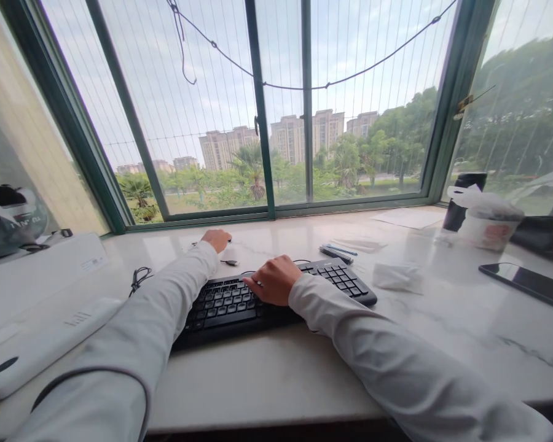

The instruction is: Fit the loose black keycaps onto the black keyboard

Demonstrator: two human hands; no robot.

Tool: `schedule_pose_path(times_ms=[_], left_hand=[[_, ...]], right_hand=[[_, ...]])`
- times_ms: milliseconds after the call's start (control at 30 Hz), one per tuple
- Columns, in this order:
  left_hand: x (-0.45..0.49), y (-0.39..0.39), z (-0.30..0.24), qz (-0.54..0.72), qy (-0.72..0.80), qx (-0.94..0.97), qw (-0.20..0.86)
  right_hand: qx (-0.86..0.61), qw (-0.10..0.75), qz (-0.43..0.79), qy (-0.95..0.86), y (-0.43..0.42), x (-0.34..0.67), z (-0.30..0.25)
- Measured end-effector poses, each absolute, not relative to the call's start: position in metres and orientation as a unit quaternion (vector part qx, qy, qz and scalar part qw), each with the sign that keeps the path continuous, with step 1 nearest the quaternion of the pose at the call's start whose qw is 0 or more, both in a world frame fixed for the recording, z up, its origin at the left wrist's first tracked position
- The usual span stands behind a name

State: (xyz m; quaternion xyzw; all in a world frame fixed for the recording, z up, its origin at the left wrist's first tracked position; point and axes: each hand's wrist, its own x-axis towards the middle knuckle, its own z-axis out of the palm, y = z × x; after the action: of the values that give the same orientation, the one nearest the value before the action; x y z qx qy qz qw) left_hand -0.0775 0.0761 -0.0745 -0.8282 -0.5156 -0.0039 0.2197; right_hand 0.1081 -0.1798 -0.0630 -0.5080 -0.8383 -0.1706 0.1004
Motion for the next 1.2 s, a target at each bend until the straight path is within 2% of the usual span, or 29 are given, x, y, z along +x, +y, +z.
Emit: schedule_pose_path(times_ms=[400, 700, 933, 1100, 1200], left_hand=[[-0.063, 0.107, -0.087, 0.019, -0.49, -0.831, 0.262], [-0.06, 0.089, -0.071, -0.039, -0.469, -0.841, 0.268], [-0.074, 0.027, -0.033, -0.147, -0.495, -0.809, 0.281], [-0.079, -0.054, -0.02, -0.285, -0.431, -0.813, 0.269], [-0.077, -0.093, -0.031, -0.317, -0.373, -0.828, 0.274]], right_hand=[[-0.498, 0.123, -0.17, -0.841, -0.178, 0.108, -0.066], [-0.504, 0.106, -0.176, -0.839, -0.179, 0.108, -0.065], [-0.515, 0.1, -0.172, -0.834, -0.179, 0.109, -0.064], [-0.555, 0.162, -0.18, -0.796, -0.18, 0.111, -0.062], [-0.592, 0.199, -0.183, -0.759, -0.177, 0.113, -0.062]])
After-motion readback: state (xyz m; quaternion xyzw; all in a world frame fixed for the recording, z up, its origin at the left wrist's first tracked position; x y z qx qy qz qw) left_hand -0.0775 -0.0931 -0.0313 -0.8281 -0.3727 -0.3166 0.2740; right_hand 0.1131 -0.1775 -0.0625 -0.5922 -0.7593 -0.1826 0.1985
